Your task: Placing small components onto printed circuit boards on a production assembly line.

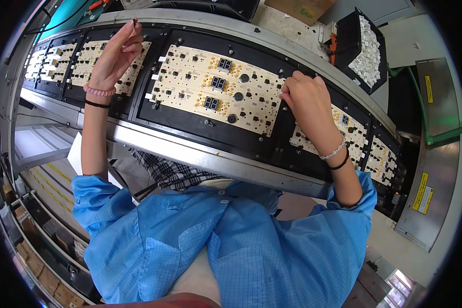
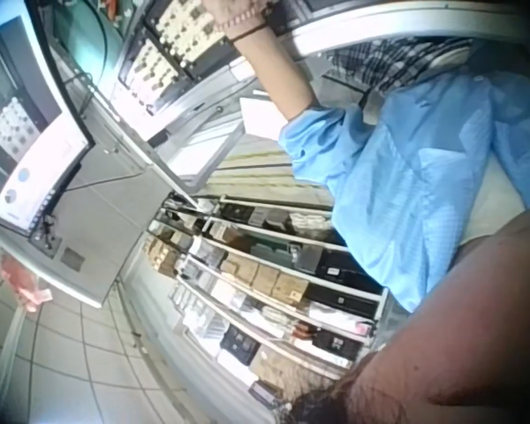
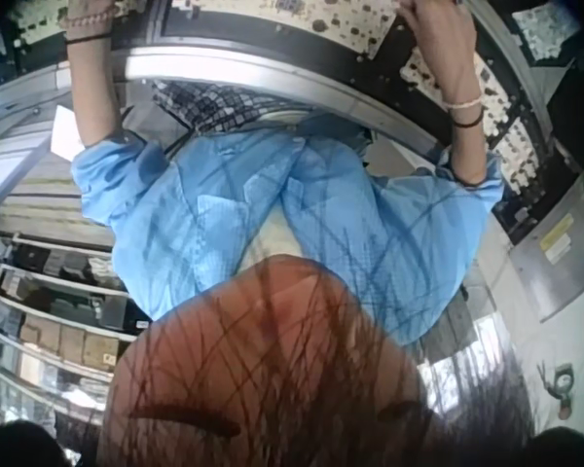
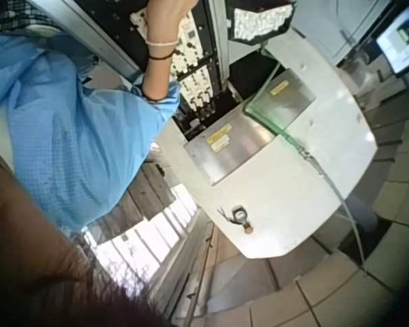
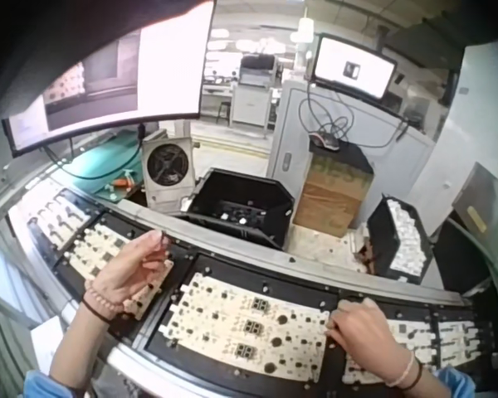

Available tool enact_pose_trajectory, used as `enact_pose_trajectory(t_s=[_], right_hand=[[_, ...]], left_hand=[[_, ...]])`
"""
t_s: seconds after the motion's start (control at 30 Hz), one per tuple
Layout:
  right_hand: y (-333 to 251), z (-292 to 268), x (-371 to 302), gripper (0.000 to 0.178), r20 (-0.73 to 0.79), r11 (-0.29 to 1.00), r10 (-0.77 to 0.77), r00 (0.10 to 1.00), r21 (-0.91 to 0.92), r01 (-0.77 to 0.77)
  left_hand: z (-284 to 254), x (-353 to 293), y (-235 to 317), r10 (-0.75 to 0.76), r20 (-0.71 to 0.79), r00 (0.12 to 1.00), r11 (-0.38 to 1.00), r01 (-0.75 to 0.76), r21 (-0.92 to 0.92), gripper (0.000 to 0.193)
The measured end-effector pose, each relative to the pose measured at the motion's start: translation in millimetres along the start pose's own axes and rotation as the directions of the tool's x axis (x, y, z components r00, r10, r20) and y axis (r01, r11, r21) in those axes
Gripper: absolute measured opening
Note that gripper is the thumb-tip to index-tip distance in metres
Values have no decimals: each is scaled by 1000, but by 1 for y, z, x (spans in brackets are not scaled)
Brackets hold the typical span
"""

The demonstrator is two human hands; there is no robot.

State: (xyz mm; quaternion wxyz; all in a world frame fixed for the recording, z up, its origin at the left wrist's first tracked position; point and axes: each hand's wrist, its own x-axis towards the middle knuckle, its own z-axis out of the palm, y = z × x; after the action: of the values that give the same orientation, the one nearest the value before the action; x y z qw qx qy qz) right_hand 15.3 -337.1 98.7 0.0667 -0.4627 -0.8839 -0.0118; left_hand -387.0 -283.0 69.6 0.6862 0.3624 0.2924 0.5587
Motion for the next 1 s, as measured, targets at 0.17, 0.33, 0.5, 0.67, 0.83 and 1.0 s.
enact_pose_trajectory(t_s=[0.17, 0.33, 0.5, 0.67, 0.83, 1.0], right_hand=[[-3, 7, -5, 14, -72, 1000, -2, 997, 9, 2], [3, 6, -7, 14, -58, 994, 2, 998, 110, 4], [-32, 1, -16, 15, -200, 991, -7, 980, -132, -20], [-82, 7, -19, 23, -162, 989, -83, 983, 109, 102], [-86, 21, -17, 24, -135, 974, -145, 980, 153, 165], [-85, 21, -14, 22, -121, 972, -116, 986, 190, 138]], left_hand=[[-1, 1, 1, 7, -4, 1000, 1000, -7, 5, 22], [-13, 6, -1, -19, 8, 1000, 998, 20, -58, 21], [-20, 5, -1, -25, 6, 1000, 994, 25, -105, 20], [-26, 8, 2, -21, 1, 1000, 994, 21, -104, 21], [-31, 8, 6, -15, 4, 1000, 996, 15, -94, 21], [-34, 7, 7, -11, -8, 1000, 998, 10, -69, 22]])
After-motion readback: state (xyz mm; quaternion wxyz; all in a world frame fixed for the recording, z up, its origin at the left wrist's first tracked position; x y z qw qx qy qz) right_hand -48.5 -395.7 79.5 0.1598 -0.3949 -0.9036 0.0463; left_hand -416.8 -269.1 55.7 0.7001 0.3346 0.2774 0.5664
